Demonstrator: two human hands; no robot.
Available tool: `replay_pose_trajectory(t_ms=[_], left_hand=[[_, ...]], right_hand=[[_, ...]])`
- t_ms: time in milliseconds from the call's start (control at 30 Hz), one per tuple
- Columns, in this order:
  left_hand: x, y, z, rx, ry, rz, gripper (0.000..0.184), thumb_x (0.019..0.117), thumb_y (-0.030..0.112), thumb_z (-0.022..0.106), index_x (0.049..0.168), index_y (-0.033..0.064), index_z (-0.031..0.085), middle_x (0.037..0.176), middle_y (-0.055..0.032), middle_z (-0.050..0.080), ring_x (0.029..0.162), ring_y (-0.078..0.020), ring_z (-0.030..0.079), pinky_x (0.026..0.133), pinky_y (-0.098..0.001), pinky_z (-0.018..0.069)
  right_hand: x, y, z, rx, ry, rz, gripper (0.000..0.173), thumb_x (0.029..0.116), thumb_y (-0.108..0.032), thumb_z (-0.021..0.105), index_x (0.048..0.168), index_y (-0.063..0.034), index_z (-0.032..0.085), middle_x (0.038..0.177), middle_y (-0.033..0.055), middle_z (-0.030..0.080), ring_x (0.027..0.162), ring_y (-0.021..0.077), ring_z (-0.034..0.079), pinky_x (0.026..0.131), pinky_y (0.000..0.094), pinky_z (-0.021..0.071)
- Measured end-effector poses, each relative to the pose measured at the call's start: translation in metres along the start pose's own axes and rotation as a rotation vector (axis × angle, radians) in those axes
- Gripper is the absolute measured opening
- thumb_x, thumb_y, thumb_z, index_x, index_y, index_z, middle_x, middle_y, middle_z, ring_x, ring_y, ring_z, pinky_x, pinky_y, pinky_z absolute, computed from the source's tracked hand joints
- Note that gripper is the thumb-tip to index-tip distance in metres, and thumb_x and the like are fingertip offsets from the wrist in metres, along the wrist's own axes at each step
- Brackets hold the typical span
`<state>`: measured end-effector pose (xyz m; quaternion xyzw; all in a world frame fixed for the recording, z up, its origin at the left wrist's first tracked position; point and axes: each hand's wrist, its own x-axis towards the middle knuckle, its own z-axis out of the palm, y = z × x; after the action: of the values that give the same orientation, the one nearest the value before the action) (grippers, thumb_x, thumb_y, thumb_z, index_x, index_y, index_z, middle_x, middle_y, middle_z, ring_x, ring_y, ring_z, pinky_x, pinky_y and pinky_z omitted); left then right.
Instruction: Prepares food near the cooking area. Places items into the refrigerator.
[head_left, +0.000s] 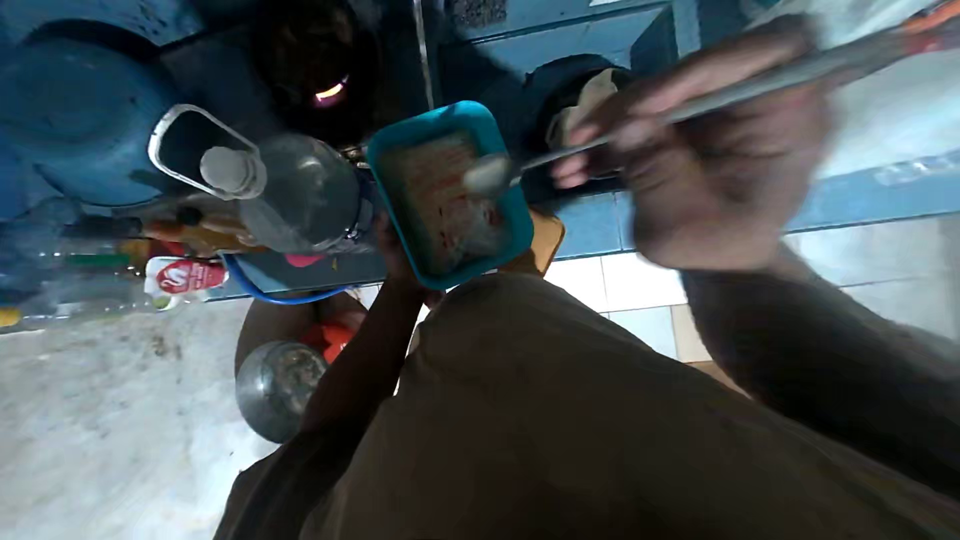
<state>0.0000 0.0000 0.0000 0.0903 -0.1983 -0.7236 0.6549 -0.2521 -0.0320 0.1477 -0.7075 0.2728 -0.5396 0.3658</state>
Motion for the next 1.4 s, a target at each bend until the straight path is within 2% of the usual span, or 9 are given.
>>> replay_pose_trajectory(t_ms=[67, 167, 267, 333, 433, 667, 767, 1167, 1400], left_hand=[[0.000, -0.005, -0.001, 0.039, 0.073, 0.010, 0.023, 0.1013, 0.036, 0.057, 0.101, 0.0224, 0.075, 0.096, 0.0062, 0.076, 0.091, -0.0012, 0.071, 0.082, -0.0232, 0.0598], [0.001, -0.006, 0.000, 0.025, 0.048, -0.051, 0.026, 0.1023, 0.038, 0.056, 0.109, 0.0228, 0.075, 0.103, 0.0052, 0.076, 0.097, -0.0037, 0.071, 0.087, -0.0263, 0.0595], [-0.007, -0.006, -0.001, 0.006, 0.030, -0.199, 0.041, 0.0998, 0.054, 0.052, 0.117, 0.0218, 0.070, 0.106, 0.0022, 0.074, 0.099, -0.0093, 0.070, 0.085, -0.0332, 0.0596], [-0.015, -0.008, -0.012, 0.062, -0.014, -0.265, 0.062, 0.0991, 0.073, 0.038, 0.127, 0.0243, 0.065, 0.112, 0.0010, 0.072, 0.104, -0.0111, 0.069, 0.086, -0.0366, 0.0595], [-0.016, -0.011, -0.010, 0.077, 0.038, -0.286, 0.069, 0.0934, 0.081, 0.038, 0.118, 0.0265, 0.072, 0.107, 0.0013, 0.076, 0.099, -0.0115, 0.072, 0.084, -0.0378, 0.0612], [0.007, -0.002, 0.009, 0.019, 0.019, -0.192, 0.061, 0.0955, 0.073, 0.046, 0.126, 0.0243, 0.067, 0.120, 0.0014, 0.072, 0.113, -0.0118, 0.067, 0.097, -0.0369, 0.0571], [0.001, -0.002, 0.005, 0.028, -0.006, -0.251, 0.070, 0.0964, 0.077, 0.037, 0.132, 0.0231, 0.063, 0.122, -0.0010, 0.071, 0.112, -0.0137, 0.068, 0.092, -0.0389, 0.0589], [-0.015, 0.000, -0.003, 0.022, 0.096, -0.325, 0.081, 0.0886, 0.089, 0.031, 0.129, 0.0277, 0.065, 0.116, -0.0027, 0.072, 0.104, -0.0179, 0.070, 0.081, -0.0454, 0.0613], [-0.027, 0.009, -0.010, -0.086, 0.141, -0.345, 0.081, 0.0873, 0.089, 0.036, 0.130, 0.0270, 0.065, 0.119, -0.0051, 0.072, 0.108, -0.0208, 0.070, 0.087, -0.0478, 0.0603]], right_hand=[[0.013, 0.003, 0.036, -0.060, -0.096, 0.008, 0.016, 0.1016, -0.007, 0.060, 0.114, 0.0008, 0.054, 0.097, 0.0091, 0.071, 0.083, 0.0185, 0.073, 0.071, 0.0395, 0.0666], [0.036, 0.006, 0.067, -0.360, -0.282, 0.080, 0.019, 0.0999, -0.013, 0.060, 0.113, -0.0005, 0.061, 0.092, 0.0070, 0.068, 0.076, 0.0113, 0.067, 0.067, 0.0295, 0.0595], [0.056, 0.003, 0.083, -0.445, -0.448, 0.161, 0.017, 0.1031, -0.015, 0.056, 0.115, -0.0054, 0.062, 0.095, 0.0061, 0.065, 0.076, 0.0134, 0.064, 0.067, 0.0317, 0.0576], [0.066, -0.004, 0.094, -0.556, -0.548, 0.240, 0.018, 0.1054, -0.019, 0.052, 0.118, -0.0089, 0.058, 0.091, 0.0057, 0.063, 0.076, 0.0182, 0.065, 0.066, 0.0371, 0.0570], [0.072, -0.005, 0.102, -0.627, -0.618, 0.283, 0.021, 0.1071, -0.020, 0.049, 0.125, -0.0097, 0.055, 0.094, 0.0070, 0.062, 0.080, 0.0218, 0.066, 0.069, 0.0397, 0.0579], [0.056, 0.046, 0.070, -0.028, -0.235, 0.291, 0.009, 0.1037, -0.006, 0.056, 0.112, -0.0019, 0.057, 0.094, 0.0059, 0.071, 0.076, 0.0144, 0.072, 0.069, 0.0346, 0.0664], [0.051, 0.050, 0.062, 0.103, -0.145, 0.342, 0.008, 0.1043, -0.004, 0.055, 0.112, -0.0005, 0.055, 0.094, 0.0088, 0.073, 0.076, 0.0193, 0.074, 0.067, 0.0364, 0.0668], [0.048, 0.066, 0.031, 0.493, 0.091, 0.452, 0.004, 0.1057, -0.003, 0.050, 0.109, -0.0039, 0.052, 0.091, 0.0140, 0.074, 0.073, 0.0267, 0.075, 0.066, 0.0429, 0.0667], [0.102, 0.077, 0.069, 0.715, 0.373, 0.265, 0.007, 0.1091, -0.005, 0.044, 0.107, -0.0038, 0.050, 0.090, 0.0167, 0.072, 0.076, 0.0295, 0.074, 0.072, 0.0466, 0.0656]])
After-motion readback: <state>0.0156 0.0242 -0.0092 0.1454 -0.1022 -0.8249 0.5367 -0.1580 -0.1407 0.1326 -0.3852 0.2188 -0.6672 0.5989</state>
